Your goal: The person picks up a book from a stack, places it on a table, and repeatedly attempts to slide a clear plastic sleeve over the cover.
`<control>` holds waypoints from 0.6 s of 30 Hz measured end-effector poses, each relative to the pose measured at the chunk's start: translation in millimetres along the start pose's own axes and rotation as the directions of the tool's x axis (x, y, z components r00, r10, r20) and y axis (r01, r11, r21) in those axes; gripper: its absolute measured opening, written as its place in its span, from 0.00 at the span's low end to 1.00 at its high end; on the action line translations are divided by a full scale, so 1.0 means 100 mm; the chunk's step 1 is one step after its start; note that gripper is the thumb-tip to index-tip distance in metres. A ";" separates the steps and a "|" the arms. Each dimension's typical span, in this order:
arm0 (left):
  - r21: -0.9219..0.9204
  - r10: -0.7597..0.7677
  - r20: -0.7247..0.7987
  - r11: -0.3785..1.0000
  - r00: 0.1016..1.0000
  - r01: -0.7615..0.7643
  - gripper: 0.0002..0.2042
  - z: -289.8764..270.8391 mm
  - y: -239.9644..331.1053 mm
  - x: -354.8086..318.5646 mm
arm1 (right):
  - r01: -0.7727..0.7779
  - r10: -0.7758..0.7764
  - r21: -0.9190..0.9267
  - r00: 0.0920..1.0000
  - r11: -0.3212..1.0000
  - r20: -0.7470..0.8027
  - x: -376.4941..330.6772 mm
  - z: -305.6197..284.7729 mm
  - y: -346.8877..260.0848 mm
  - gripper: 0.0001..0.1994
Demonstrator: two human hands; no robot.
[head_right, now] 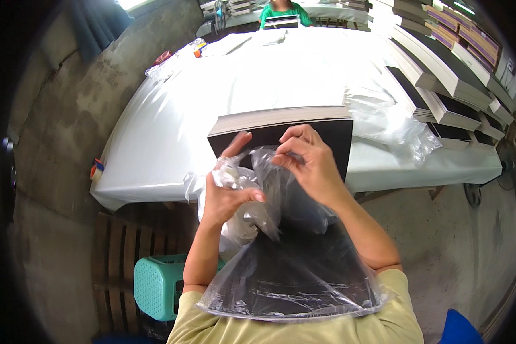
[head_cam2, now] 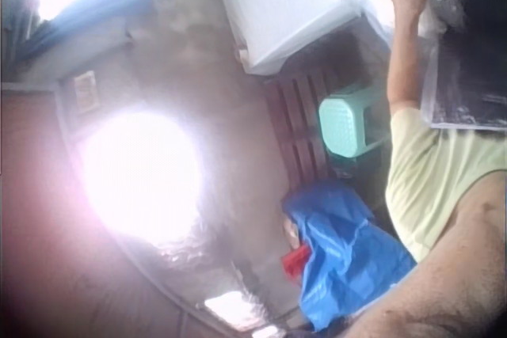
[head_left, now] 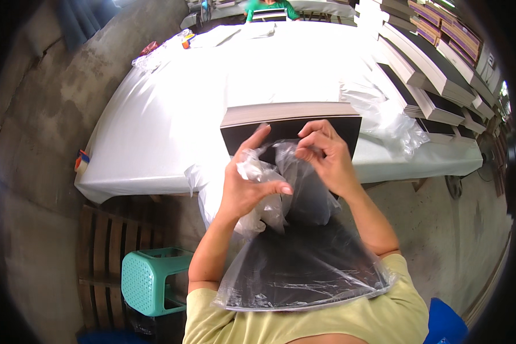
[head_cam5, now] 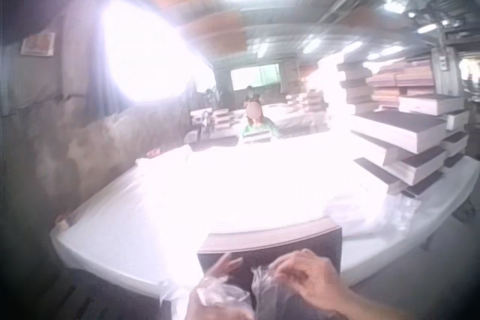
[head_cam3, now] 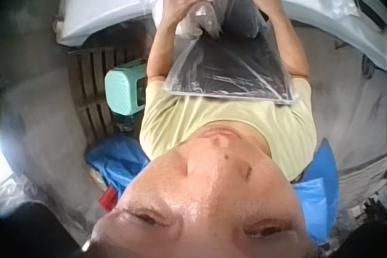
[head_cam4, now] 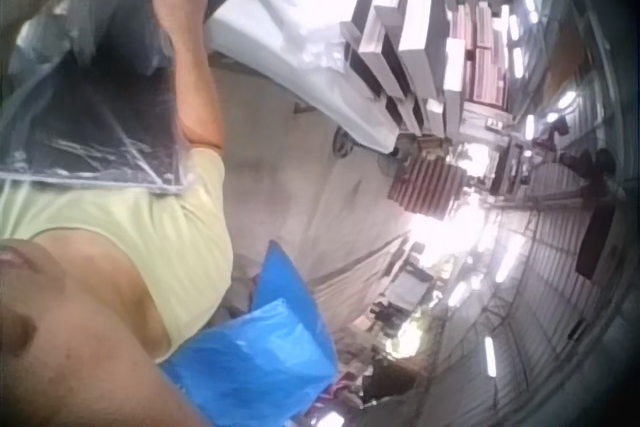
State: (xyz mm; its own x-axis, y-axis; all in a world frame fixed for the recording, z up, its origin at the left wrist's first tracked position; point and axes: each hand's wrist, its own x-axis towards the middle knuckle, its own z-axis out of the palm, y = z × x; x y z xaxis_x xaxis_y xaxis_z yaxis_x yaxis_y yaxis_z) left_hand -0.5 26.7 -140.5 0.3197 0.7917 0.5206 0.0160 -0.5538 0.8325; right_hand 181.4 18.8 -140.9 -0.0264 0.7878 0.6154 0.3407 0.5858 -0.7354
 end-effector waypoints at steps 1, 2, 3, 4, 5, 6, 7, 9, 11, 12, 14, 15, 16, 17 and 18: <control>0.001 -0.016 0.029 1.000 0.999 0.016 0.29 0.04 -0.02 0.00 | 0.086 -0.087 -0.101 0.996 0.991 -0.007 0.00 0.02 -0.01 0.05; -0.044 -0.140 0.004 0.989 0.990 0.140 0.25 0.06 0.00 -0.02 | 0.140 -0.137 -0.252 0.990 0.958 0.030 -0.01 0.01 0.00 0.05; -0.089 -0.263 -0.016 0.961 0.965 0.261 0.21 0.08 0.01 -0.04 | 0.164 -0.165 -0.263 0.986 0.951 0.021 -0.01 0.01 0.00 0.05; -0.104 -0.348 0.029 0.931 0.937 0.349 0.19 0.05 -0.03 -0.09 | 0.188 -0.193 -0.278 0.981 0.942 0.009 -0.02 -0.01 0.00 0.06; -0.112 -0.432 0.071 0.892 0.899 0.437 0.17 -0.05 -0.09 -0.13 | 0.212 -0.222 -0.288 0.975 0.934 -0.001 -0.01 -0.02 0.00 0.06; -0.118 -0.443 0.127 0.882 0.888 0.457 0.15 -0.07 -0.11 -0.15 | 0.192 -0.197 -0.092 0.980 0.977 -0.038 -0.01 -0.01 0.06 0.08; -0.124 -0.456 0.178 0.869 0.872 0.479 0.13 -0.09 -0.07 -0.15 | -0.017 0.006 0.224 0.999 0.974 0.050 -0.01 -0.03 0.05 0.09; -0.153 -0.337 0.303 0.906 0.892 0.394 0.09 -0.07 0.09 -0.13 | -0.463 0.272 0.671 0.886 0.579 0.376 -0.02 -0.10 -0.03 0.11; -0.082 -0.222 0.325 0.962 0.919 0.261 0.13 -0.06 -0.05 -0.18 | -0.525 0.213 0.708 0.848 0.472 0.486 -0.02 -0.09 -0.11 0.12; -0.127 -0.267 0.296 0.941 0.917 0.315 0.14 -0.11 -0.08 -0.20 | -0.595 0.187 0.701 0.798 0.392 0.573 0.00 -0.13 -0.10 0.12; -0.172 -0.488 0.180 0.839 0.854 0.516 0.18 -0.22 -0.06 -0.24 | -0.624 0.129 0.648 0.756 0.436 0.642 0.01 -0.20 -0.06 0.15; -0.373 -0.377 0.004 0.859 0.926 0.352 0.14 -0.23 -0.05 -0.27 | -0.576 0.099 0.603 0.763 0.552 0.638 0.00 -0.23 -0.03 0.19; -0.441 -0.512 -0.116 0.794 0.851 0.418 0.15 -0.41 -0.13 -0.38 | -0.608 0.119 0.390 0.628 0.691 0.769 0.04 -0.32 -0.08 0.25; -0.603 -0.540 -0.106 0.702 0.835 0.378 0.14 -0.54 -0.13 -0.39 | -0.586 0.137 0.284 0.570 0.759 0.810 0.03 -0.36 -0.15 0.28; -0.516 -0.587 -0.351 0.772 0.729 0.373 0.10 -0.58 -0.08 -0.44 | -0.585 0.115 0.231 0.494 0.778 0.862 -0.01 -0.40 -0.08 0.26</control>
State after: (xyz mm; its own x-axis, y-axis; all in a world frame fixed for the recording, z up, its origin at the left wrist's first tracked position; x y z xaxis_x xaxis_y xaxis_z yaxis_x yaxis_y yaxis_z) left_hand -69.4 10.8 -158.8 -0.1089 0.9932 -0.0423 -0.3569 0.0006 0.9341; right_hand 215.9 5.7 -124.0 -0.7837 0.6206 -0.0254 0.0633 0.0391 -0.9972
